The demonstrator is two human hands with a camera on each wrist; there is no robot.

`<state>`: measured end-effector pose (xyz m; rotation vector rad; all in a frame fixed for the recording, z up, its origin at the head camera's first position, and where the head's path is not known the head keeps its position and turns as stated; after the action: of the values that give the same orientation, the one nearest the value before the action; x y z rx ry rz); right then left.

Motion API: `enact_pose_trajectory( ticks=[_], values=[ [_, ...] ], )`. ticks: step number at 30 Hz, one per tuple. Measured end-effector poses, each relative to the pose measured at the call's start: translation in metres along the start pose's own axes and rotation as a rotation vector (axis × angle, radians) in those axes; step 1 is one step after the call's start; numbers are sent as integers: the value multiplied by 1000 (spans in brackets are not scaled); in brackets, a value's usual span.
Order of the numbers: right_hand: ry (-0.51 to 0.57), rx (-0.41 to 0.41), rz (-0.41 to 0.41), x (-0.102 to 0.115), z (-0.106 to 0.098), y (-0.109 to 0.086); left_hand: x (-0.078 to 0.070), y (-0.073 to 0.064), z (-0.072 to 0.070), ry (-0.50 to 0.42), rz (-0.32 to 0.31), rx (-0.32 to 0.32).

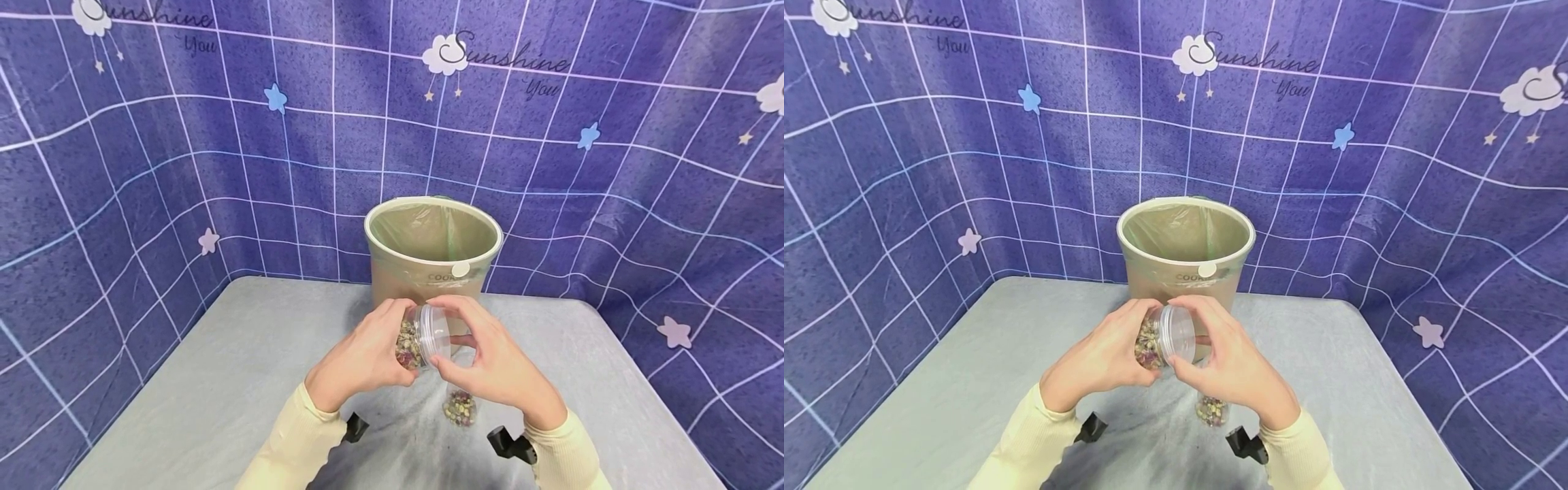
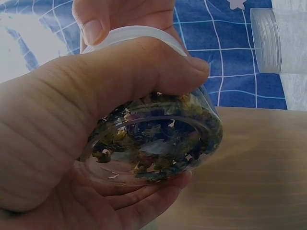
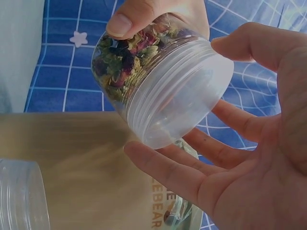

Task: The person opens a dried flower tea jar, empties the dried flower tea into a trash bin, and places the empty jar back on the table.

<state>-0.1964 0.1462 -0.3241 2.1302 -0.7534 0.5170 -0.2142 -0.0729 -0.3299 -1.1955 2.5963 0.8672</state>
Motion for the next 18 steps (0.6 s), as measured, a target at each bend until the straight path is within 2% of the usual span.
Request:
enact_pose_trajectory(
  ticks=[18],
  values=[
    [-18, -4, -18, 0, 0, -1, -1, 0, -2, -7, -37, 16]
  ],
)
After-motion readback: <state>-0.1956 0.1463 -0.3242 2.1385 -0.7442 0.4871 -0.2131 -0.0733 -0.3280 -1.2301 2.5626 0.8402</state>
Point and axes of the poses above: each hand's wrist, its own y-axis towards the middle knuckle, its own z-axis out of the palm, x = y × z, the point moved 1 cm from there along y, towards the middle knuckle, and after that the axes turned 1 degree about x, right-handed, at the moved point
